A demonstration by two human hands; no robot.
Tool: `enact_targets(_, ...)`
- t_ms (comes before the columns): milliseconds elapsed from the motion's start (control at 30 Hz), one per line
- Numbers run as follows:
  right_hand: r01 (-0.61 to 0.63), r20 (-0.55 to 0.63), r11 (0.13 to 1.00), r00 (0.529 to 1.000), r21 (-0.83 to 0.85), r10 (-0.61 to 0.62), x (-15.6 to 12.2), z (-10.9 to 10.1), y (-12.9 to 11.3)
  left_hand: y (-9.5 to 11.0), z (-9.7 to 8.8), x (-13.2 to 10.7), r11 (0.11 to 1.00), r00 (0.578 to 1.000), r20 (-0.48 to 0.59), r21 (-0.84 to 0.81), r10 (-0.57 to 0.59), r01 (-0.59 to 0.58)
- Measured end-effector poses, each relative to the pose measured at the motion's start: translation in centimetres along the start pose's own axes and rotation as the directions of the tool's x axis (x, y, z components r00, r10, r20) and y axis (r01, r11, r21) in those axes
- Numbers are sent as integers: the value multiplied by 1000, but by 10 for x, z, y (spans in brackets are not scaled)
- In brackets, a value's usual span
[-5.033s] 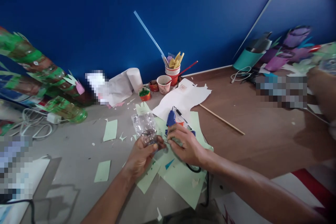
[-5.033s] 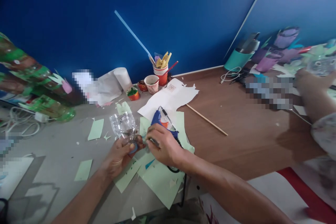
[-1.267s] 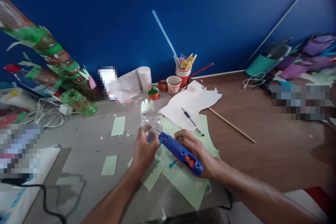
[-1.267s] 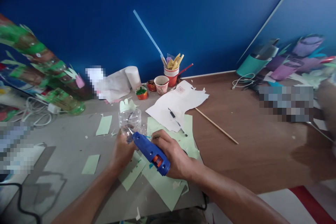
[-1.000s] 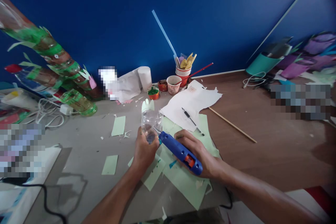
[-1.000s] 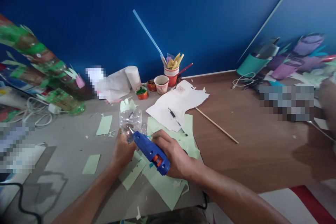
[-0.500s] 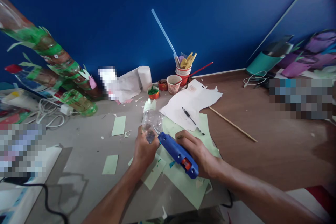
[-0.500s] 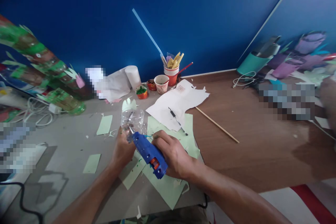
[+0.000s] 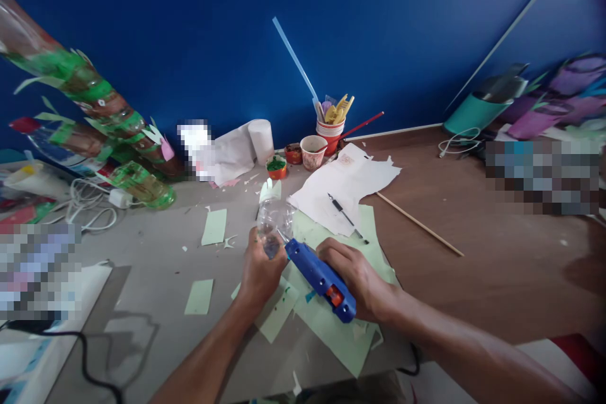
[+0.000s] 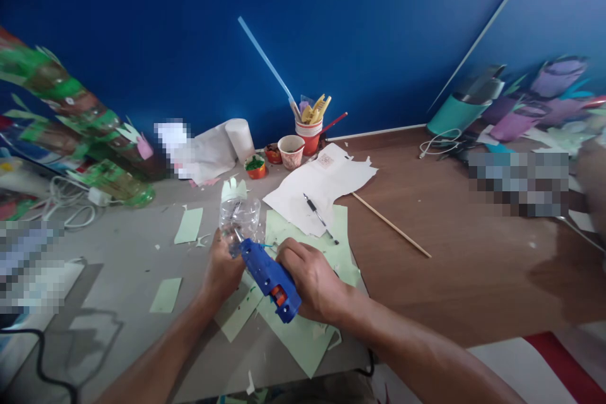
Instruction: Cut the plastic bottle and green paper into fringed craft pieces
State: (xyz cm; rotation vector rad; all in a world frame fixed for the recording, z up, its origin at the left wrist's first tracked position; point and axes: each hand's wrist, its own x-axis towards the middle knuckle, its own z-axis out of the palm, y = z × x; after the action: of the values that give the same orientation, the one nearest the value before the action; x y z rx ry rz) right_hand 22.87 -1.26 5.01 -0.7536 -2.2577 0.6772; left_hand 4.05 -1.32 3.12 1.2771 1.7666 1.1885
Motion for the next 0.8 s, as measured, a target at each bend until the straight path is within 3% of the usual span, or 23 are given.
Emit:
enact_targets(400, 9, -5, 1000, 1000, -11, -9, -2, 2, 2, 1, -2, 0, 997, 998, 27, -55, -52, 53)
enact_targets(800, 17, -56, 992, 998, 122, -10, -1, -5, -1, 5, -3, 1, 999, 998, 39, 3, -49, 49)
